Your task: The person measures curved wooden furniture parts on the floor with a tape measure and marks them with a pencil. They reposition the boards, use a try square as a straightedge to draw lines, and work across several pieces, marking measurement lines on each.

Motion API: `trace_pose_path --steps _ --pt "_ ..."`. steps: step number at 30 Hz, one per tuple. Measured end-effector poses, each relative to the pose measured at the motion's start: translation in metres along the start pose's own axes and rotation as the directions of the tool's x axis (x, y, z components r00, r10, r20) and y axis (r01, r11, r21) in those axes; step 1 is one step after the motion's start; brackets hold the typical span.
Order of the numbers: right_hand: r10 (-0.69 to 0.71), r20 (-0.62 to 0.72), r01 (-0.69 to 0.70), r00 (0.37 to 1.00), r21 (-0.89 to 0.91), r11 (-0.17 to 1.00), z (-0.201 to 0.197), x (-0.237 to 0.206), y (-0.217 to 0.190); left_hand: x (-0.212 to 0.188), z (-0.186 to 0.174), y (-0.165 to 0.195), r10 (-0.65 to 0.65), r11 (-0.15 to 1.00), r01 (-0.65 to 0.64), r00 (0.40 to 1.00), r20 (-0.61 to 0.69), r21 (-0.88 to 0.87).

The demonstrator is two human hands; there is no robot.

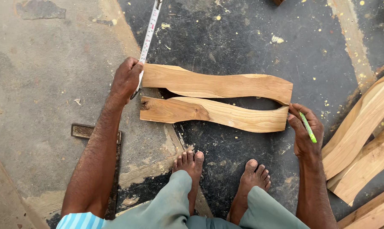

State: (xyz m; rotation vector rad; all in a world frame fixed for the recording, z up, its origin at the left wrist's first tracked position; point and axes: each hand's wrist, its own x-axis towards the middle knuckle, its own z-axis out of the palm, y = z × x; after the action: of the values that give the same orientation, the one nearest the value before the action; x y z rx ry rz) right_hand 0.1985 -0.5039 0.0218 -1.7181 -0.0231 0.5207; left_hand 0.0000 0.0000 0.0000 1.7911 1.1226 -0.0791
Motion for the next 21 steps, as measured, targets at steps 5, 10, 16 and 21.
trace_pose_path --steps 5,10,16,21 --pt "0.022 0.014 -0.02 1.0 -0.13 0.991 0.011 0.019 0.043 0.016 0.026 -0.025 -0.009 0.998 0.009 1.0 0.001 -0.055" --pt "-0.004 0.051 0.018 0.999 -0.287 0.958 0.001 0.036 0.029 0.023 0.043 -0.004 -0.057 0.998 0.056 0.998 -0.028 -0.029" --pt "-0.159 -0.087 0.108 0.983 -0.422 0.9 -0.016 0.031 -0.022 -0.01 0.038 0.054 0.139 0.962 -0.096 0.978 -0.155 0.254" --pt "-0.217 -0.193 0.186 0.957 -0.166 0.968 -0.045 0.015 -0.056 -0.055 0.062 0.102 0.292 0.885 -0.308 0.951 0.099 0.349"
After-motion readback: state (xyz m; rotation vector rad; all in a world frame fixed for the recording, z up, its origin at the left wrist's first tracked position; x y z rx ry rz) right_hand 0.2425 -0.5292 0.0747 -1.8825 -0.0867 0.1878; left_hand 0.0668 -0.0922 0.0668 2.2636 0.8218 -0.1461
